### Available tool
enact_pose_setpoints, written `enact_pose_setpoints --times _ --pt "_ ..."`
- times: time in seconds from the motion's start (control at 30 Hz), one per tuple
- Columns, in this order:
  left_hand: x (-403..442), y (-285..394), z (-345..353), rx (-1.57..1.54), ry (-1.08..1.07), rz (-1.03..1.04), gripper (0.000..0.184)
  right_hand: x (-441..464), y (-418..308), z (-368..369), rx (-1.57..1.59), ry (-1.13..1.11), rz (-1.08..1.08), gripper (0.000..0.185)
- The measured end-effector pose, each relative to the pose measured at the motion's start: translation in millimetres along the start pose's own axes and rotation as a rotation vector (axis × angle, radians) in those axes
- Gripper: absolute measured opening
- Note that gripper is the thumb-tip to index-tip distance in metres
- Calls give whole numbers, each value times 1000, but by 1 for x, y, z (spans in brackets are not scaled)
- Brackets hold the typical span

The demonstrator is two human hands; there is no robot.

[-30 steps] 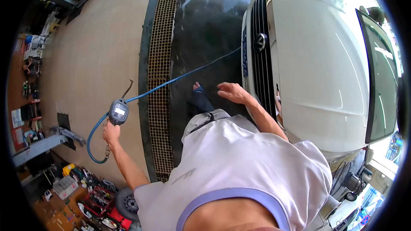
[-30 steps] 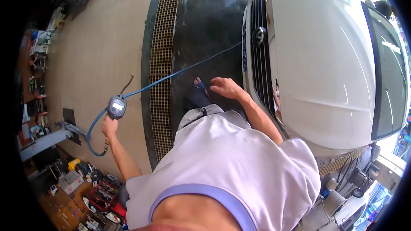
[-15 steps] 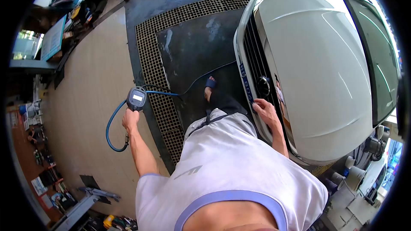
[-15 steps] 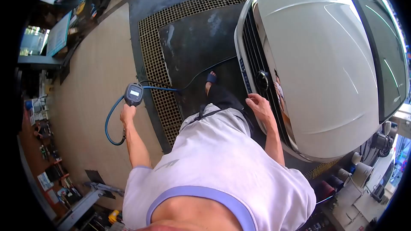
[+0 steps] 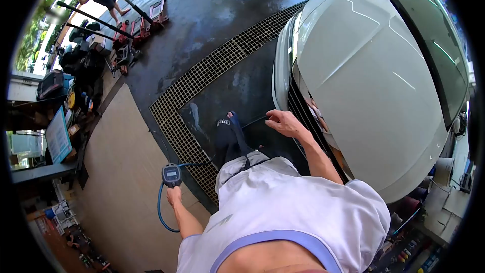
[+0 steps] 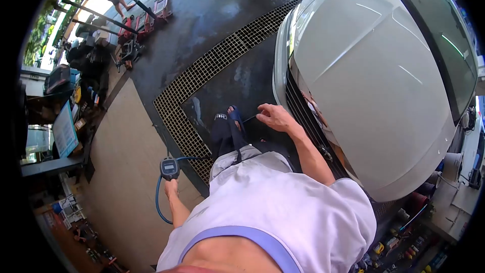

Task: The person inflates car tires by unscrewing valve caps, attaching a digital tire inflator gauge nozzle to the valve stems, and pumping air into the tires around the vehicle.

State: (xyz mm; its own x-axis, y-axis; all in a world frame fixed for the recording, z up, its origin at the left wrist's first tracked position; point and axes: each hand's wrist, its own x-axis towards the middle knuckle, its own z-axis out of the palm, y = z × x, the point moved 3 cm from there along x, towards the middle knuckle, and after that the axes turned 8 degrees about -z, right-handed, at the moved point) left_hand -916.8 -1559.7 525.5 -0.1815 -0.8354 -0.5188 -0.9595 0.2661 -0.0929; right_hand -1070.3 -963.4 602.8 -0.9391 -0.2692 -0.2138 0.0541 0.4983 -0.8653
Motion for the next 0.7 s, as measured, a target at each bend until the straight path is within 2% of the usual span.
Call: enact_pose_setpoints --times 0.07,0.13,0.2,0.27,0.33,0.37,0.4,0.47,0.5,0.53,0.6,0.7 --pt "17 45 18 -78 -94 -25 46 51 19 5 18 10 64 47" --pt "2 121 9 -56 -199 -80 46 98 50 11 4 41 160 47" --pt "82 167 50 -58 -293 -3 41 132 91 19 -9 111 299 46" --pt "131 226 66 -127 -417 -14 36 135 165 48 88 346 612 41" --pt "59 317 0 -160 -440 -48 52 109 189 65 373 434 1024 29" --pt "100 347 11 -125 -498 -15 48 97 194 70 452 488 1129 25" --pt "134 383 21 -52 -524 19 42 84 205 77 521 560 1187 23" --pt "179 454 32 103 -564 71 28 77 169 59 347 519 1253 20" --pt "153 500 8 186 -481 120 27 85 138 50 434 654 1318 20" --pt "140 547 1 259 -511 105 30 88 135 52 495 716 1311 19" --pt "161 624 22 312 -455 200 34 102 147 66 425 688 1264 22" --pt "124 733 21 188 -415 212 39 114 206 114 468 670 1266 29"
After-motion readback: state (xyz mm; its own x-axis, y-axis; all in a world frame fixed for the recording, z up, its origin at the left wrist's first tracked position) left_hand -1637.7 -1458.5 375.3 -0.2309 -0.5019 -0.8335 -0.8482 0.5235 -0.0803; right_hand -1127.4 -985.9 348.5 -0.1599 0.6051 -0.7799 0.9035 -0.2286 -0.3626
